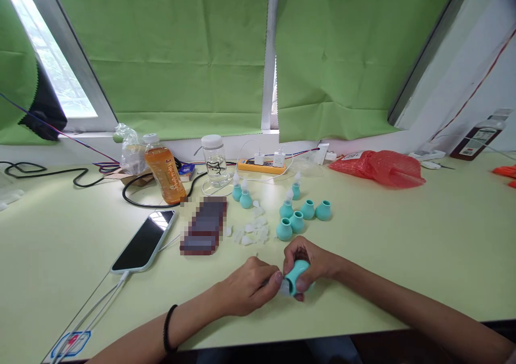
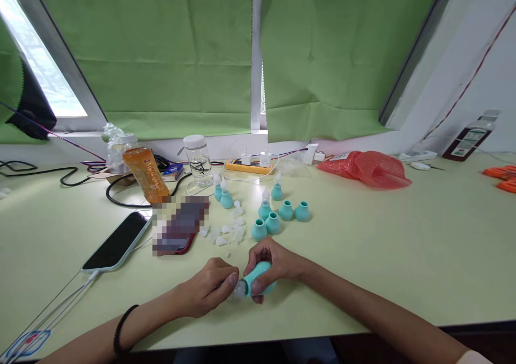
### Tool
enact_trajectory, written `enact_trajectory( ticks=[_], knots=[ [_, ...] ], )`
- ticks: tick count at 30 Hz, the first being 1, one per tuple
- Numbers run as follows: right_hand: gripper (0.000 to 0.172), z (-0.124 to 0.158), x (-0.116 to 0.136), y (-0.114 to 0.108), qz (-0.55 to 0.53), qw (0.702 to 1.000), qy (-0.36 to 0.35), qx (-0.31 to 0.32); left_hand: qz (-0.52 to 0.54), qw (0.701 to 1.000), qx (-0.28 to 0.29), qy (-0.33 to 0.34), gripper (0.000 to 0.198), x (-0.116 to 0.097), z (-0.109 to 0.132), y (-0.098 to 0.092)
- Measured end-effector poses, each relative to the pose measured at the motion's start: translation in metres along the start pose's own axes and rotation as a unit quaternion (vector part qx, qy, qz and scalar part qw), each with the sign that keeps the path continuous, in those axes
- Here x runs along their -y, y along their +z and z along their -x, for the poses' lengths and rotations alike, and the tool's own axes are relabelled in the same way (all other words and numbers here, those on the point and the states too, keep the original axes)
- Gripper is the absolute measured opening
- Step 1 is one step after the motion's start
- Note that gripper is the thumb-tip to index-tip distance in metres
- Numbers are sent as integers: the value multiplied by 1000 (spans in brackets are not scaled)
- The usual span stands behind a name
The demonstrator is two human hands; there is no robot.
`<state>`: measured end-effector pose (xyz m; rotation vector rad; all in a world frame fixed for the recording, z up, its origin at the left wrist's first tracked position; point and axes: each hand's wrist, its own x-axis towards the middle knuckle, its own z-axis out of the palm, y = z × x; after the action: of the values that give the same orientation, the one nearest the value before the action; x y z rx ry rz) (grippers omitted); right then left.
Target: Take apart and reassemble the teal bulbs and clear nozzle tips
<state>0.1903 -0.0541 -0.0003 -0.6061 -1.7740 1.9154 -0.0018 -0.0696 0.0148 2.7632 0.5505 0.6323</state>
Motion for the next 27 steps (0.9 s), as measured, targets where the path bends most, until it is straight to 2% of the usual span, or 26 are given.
enact_trajectory(
  ticks=[2,3,6,8,10,14,18,22,27],
  knots=[
    [34,2,4,-3,-28,998,17,46,-5,1000,0,8,38,3,0,-5],
    [36,3,7,-6,-36,998,13,45,-14,1000,-1,9,38,6,0,-7],
    [38,9,21,-17,-25,998,-51,-20,-67,997,7,-24,36,17,0,-11],
    [38,15,34,-28,33,993,-104,-53,-100,994,22,-49,33,23,0,-10],
    [36,23,47,-40,114,982,-118,-95,-125,991,28,-46,31,23,0,-6],
    [24,36,65,-56,289,937,-108,-162,-206,978,30,18,29,15,-3,9],
    [19,41,72,-61,434,879,-57,-187,-302,950,54,53,23,14,-3,19],
    [20,40,69,-65,511,833,-5,-211,-353,932,71,26,20,25,0,20],
    [20,40,64,-69,536,815,15,-217,-372,923,70,-65,23,39,0,17]
  ],
)
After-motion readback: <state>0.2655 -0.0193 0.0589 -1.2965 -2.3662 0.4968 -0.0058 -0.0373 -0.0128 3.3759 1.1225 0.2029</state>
